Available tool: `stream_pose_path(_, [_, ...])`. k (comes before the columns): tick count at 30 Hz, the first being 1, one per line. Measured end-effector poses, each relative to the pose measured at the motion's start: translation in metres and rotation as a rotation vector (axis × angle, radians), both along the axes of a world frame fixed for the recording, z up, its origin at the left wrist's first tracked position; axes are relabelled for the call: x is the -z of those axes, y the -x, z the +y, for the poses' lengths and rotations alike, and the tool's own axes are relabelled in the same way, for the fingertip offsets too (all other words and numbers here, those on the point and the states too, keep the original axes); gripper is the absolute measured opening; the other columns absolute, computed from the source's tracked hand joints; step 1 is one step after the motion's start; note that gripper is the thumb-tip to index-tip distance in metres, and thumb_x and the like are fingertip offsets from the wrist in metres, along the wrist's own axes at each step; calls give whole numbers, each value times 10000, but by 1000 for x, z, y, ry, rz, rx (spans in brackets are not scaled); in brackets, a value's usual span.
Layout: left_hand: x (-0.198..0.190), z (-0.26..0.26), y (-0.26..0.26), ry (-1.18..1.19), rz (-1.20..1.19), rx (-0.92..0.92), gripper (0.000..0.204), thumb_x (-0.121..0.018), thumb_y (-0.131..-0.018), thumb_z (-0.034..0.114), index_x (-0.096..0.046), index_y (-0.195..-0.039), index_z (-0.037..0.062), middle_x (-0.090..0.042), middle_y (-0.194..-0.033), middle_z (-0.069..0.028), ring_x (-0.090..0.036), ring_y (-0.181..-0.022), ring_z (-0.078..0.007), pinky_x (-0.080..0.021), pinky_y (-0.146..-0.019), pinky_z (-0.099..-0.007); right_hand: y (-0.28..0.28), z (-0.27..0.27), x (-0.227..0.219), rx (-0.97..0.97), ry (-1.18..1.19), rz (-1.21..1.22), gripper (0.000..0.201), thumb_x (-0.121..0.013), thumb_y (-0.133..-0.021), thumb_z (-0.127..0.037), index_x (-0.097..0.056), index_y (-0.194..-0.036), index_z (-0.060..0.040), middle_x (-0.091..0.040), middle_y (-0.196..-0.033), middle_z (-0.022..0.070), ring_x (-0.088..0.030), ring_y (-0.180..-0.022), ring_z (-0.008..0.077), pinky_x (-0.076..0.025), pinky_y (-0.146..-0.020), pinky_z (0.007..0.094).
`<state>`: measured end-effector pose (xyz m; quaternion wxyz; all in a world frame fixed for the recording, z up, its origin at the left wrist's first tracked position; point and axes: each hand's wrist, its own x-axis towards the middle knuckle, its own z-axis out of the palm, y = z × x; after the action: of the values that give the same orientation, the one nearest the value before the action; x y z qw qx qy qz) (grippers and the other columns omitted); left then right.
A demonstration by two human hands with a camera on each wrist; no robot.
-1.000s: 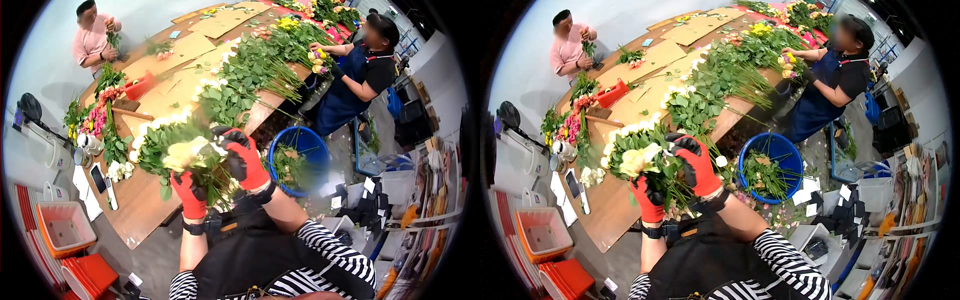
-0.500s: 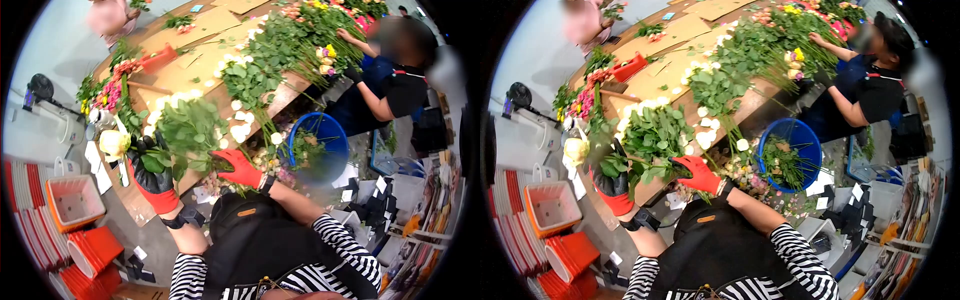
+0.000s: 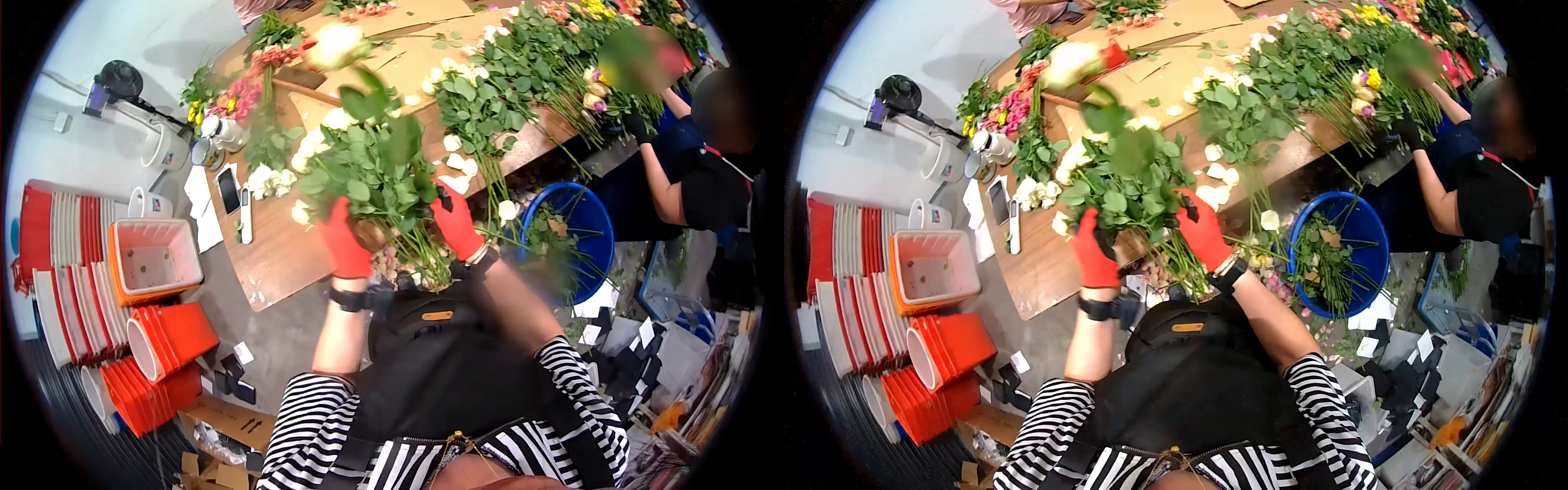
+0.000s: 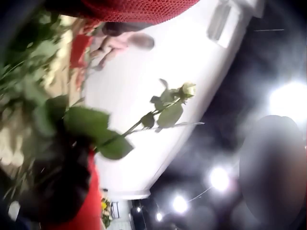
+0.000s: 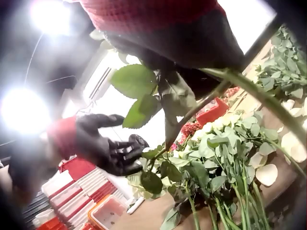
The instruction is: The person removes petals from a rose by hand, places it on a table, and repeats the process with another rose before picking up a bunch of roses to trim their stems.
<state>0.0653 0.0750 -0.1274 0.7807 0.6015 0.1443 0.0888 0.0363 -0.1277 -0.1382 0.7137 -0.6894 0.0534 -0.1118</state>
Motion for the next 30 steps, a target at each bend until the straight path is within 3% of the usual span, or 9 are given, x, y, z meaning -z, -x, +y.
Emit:
stream_pose_path(2, [4,-35,29,279,253,-76,406,-716,-841,188,-569,-1194,51,-617,-1114,-45,-596,-969,-174,-494,-820,-323,3,4,-7,99,127,6,294,-556,-927,-45,-577,-1217,-4,-635,-933,15,-546,-824,71,-465,-728,245])
stream_pose_path(5, [51,-43,47,362,265,264,406,-669,-860,125,-557,-1244,54,-651,-1096,-71,-632,-992,-213,-521,-845,-358,2,4,19,-61,-194,136,311,-567,-943,-87,-563,-1238,14,-656,-981,27,-567,-867,84,-474,-776,256])
stream_pose_path(7, [51,-43,40,-754,-365,481,398,-667,-840,110,-576,-1225,62,-673,-1092,-73,-647,-1012,-231,-521,-872,-346,4,8,29,-107,-230,106,322,-560,-952,-100,-557,-1253,16,-653,-983,26,-571,-869,95,-475,-796,267])
stream_pose_path(10, [109,-34,15,-665,-287,482,426,-682,-820,141,-577,-1220,37,-674,-1129,-101,-652,-1002,-220,-514,-877,-334,9,0,47,-33,-86,144,367,-577,-954,-126,-538,-1291,15,-653,-982,52,-582,-867,126,-474,-814,281])
stream_pose_path(12, [58,-36,9,-748,-148,472,249,-577,-875,68,-618,-1116,26,-685,-1046,-116,-667,-934,-239,-531,-828,-348,10,-4,61,106,89,49,389,-588,-952,-131,-526,-1306,17,-649,-950,62,-575,-820,123,-476,-768,273])
stream_pose_path(14, [34,-48,-8,534,180,25,210,-530,-890,34,-628,-1076,35,-679,-1009,-97,-662,-901,-235,-531,-791,-341,14,-13,-12,57,172,69,412,-607,-939,-146,-525,-1325,-29,-658,-931,85,-590,-789,142,-481,-758,295])
stream_pose_path(20, [18,-39,-29,305,-100,153,151,-575,-928,137,-623,-1027,33,-623,-889,-26,-599,-790,-155,-502,-742,-291,12,-40,-34,-14,265,77,393,-594,-909,-89,-563,-1300,-91,-664,-992,161,-632,-775,201,-486,-727,318])
stream_pose_path(25, [6,-36,-34,416,-83,-128,163,-547,-950,164,-628,-1019,40,-649,-924,-45,-624,-783,-185,-518,-708,-327,31,-46,-35,47,214,63,411,-590,-883,-65,-587,-1293,-88,-685,-855,130,-595,-612,235,-480,-618,325])
stream_pose_path(30, [18,22,-32,28,-144,-2,231,-523,-947,152,-624,-1111,25,-658,-991,-63,-637,-890,-197,-520,-750,-323,16,-103,-23,259,552,18,417,-584,-880,-90,-586,-1296,-115,-677,-1065,171,-644,-928,338,-501,-806,387])
